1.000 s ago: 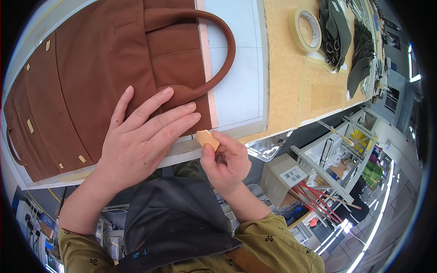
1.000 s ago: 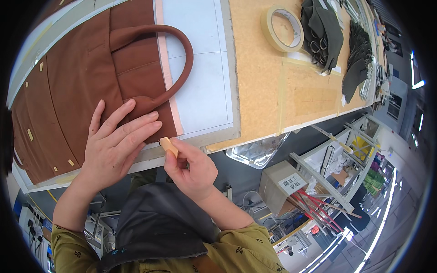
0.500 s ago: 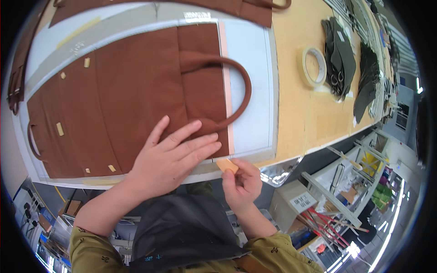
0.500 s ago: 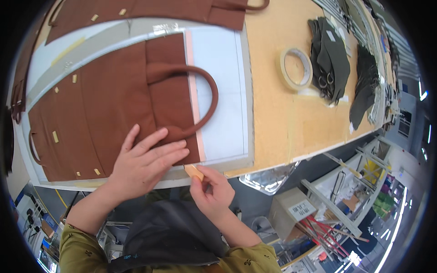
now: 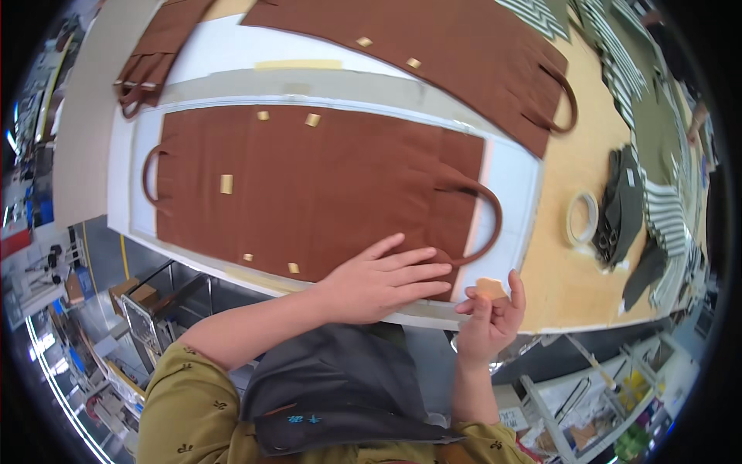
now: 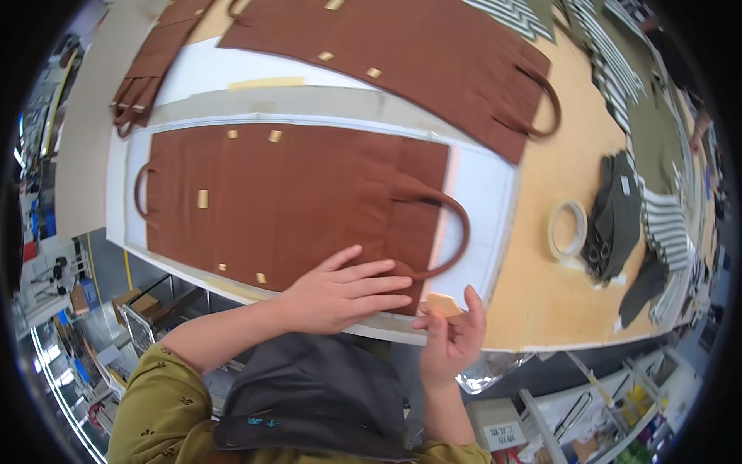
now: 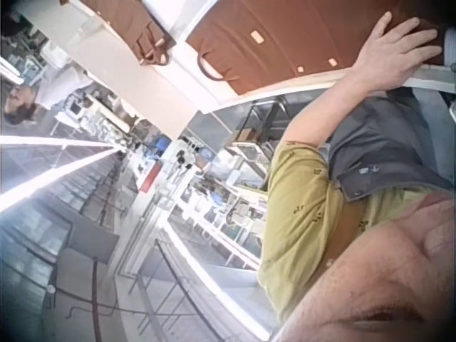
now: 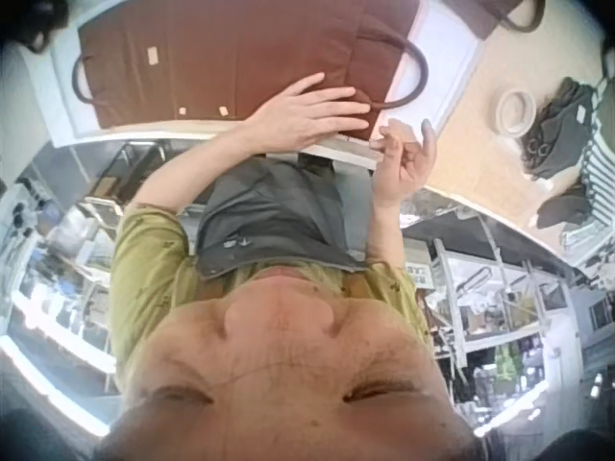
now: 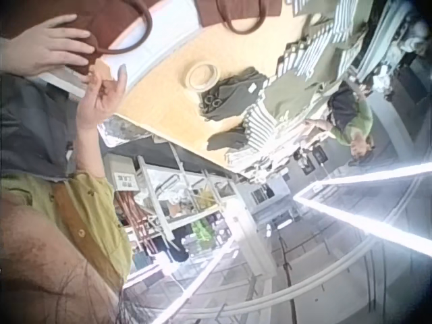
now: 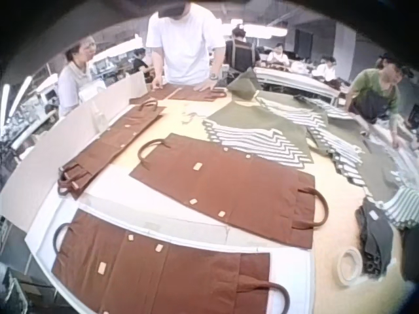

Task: The person aligns a brown tote bag on a white template and secures it by applying small pieces of yellow tape to the fabric. They smooth the tape down and continue placing additional pieces along the edges and body of the bag to hold it in place.

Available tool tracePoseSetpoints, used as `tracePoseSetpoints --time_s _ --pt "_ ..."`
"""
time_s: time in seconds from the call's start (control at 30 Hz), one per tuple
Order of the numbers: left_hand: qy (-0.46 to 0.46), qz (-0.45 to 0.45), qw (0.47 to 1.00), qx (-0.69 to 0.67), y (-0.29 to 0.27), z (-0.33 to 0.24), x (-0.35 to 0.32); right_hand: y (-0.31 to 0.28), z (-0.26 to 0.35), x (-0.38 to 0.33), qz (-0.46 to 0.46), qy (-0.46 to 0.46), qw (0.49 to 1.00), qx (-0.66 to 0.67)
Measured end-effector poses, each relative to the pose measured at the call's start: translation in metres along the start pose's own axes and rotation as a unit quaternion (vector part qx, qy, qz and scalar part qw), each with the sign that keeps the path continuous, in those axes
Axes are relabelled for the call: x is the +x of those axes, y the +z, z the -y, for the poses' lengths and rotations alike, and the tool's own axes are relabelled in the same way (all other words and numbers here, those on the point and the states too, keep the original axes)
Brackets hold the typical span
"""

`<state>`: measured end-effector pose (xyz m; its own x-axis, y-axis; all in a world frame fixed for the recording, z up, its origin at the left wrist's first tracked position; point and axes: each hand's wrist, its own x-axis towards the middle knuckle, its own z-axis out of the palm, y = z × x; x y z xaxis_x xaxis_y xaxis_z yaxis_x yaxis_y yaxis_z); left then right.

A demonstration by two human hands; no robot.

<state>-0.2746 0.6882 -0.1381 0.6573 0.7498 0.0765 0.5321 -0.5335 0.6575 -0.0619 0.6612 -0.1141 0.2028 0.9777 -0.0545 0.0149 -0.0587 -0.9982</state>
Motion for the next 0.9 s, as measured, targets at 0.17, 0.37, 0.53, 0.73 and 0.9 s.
tracePoseSetpoints --time_s 0.17,0.37,0.53,0.73,0.9 --pt "0.007 -0.027 0.99 -0.136 -0.005 0.009 -0.007 0.021 0.008 0.02 0.053 -0.035 0.998 0.012" --pt "0.015 -0.085 0.972 -0.22 -0.05 0.031 -0.029 0.085 0.014 0.034 0.032 -0.031 0.998 0.035" --pt "-0.055 -0.145 0.988 -0.018 -0.138 0.096 -0.077 0.148 0.017 0.031 0.018 0.037 0.999 -0.015" --pt "-0.201 -0.143 0.963 0.109 -0.216 0.176 -0.117 0.221 0.006 0.045 0.03 -0.012 0.998 -0.061" --pt "-0.218 -0.085 0.965 0.117 -0.229 0.196 -0.107 0.232 -0.001 0.06 0.04 -0.091 0.971 -0.219"
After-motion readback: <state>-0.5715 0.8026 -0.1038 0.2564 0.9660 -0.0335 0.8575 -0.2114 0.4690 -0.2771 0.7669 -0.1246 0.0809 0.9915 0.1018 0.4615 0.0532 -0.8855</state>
